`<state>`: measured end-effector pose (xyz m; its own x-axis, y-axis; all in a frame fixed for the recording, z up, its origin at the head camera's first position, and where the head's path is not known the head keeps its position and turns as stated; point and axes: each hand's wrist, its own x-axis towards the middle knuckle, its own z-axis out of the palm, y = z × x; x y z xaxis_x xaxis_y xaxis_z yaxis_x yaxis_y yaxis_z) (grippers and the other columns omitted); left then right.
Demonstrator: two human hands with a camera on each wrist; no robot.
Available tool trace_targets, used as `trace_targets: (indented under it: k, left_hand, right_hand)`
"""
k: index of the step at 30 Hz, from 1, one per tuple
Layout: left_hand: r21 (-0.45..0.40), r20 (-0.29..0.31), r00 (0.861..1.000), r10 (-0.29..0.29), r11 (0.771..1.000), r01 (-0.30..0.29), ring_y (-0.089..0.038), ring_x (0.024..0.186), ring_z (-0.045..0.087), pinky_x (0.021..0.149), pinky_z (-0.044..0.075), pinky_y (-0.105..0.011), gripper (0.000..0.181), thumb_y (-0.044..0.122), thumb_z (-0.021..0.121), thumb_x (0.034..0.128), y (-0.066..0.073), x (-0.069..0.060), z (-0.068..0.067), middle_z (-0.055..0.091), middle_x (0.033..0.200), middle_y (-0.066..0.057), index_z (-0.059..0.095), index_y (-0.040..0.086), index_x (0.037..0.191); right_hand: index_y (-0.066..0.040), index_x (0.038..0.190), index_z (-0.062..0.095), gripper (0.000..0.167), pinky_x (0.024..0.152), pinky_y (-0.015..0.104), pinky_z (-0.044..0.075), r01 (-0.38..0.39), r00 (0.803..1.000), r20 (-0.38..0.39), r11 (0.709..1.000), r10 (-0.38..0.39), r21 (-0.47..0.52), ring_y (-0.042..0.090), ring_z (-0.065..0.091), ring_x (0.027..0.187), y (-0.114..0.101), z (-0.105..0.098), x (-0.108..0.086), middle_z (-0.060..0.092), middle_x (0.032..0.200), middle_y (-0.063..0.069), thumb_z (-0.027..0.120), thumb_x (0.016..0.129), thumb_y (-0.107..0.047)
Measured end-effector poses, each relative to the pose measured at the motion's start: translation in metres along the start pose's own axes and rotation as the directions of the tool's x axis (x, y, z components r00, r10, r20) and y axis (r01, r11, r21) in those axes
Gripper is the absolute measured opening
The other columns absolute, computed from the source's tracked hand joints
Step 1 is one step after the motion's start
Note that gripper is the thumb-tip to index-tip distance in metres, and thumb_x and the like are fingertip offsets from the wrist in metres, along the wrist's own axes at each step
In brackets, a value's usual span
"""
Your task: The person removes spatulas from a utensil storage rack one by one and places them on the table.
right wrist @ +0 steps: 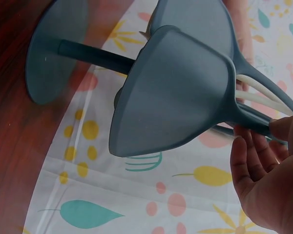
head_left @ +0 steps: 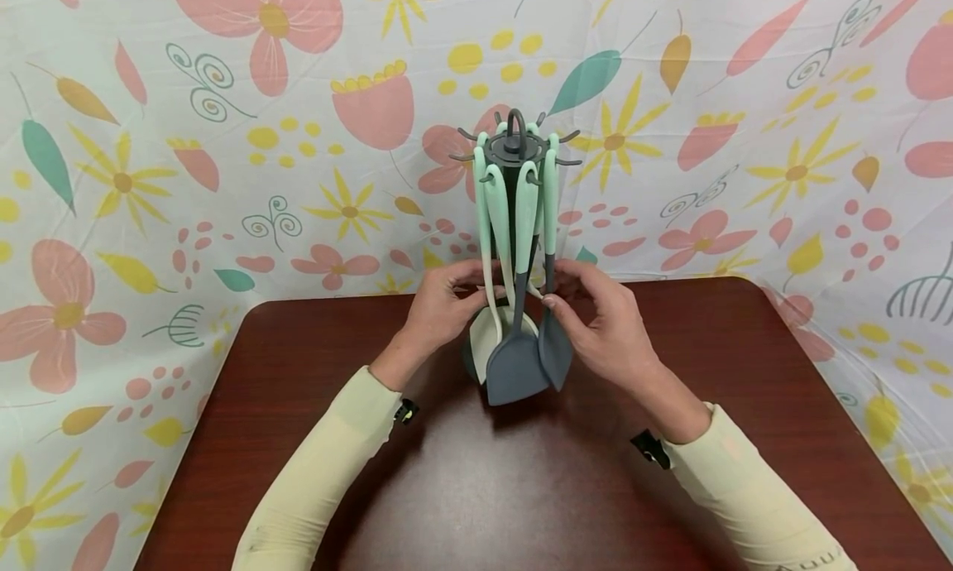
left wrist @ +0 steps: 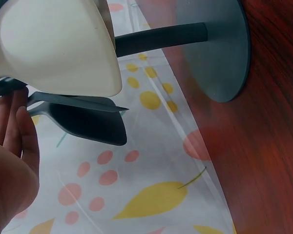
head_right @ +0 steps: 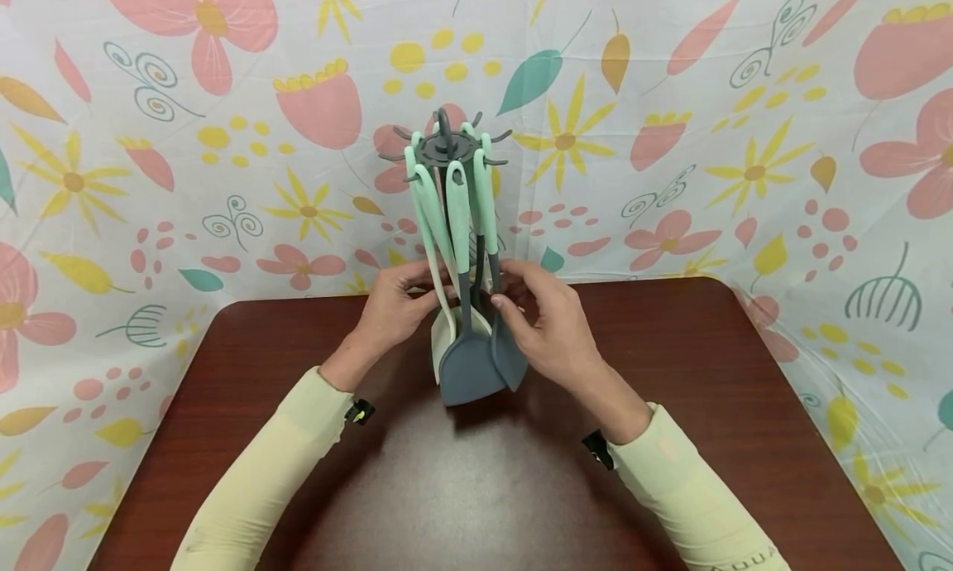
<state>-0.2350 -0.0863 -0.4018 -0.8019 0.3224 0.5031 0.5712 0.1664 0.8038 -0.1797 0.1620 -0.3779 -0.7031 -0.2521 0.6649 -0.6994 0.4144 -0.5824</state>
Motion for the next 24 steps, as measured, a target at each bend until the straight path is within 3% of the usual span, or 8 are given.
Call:
trace_targets:
  k: [12,24]
  left_hand:
    - [0.089,0.008,0.999,0.031,0.996,-0.032,-0.014,0.092,0.077,0.072,0.058,-0.032,0.028,0.016,0.082,0.0960,0.0009,0.0036,-0.0007,0.082,0.102,-0.001,0.079,0.015,0.124]
    - [0.104,0.021,0.999,0.043,0.994,-0.045,-0.009,0.092,0.077,0.071,0.060,-0.032,0.029,0.016,0.083,0.0953,0.0007,0.0046,-0.0024,0.082,0.101,0.001,0.079,0.015,0.124]
  right_hand:
    - [-0.002,0.134,0.065,0.041,0.078,0.017,0.054,-0.003,1.000,-0.004,1.000,0.003,0.002,0.017,0.070,0.093,-0.0006,-0.0003,0.0009,0.074,0.105,0.006,0.076,0.095,0.004]
    - [-0.005,0.134,0.066,0.040,0.076,0.016,0.055,-0.012,1.000,-0.006,1.000,0.012,0.018,0.017,0.071,0.091,-0.0035,-0.0002,0.0020,0.074,0.105,0.003,0.076,0.096,0.003]
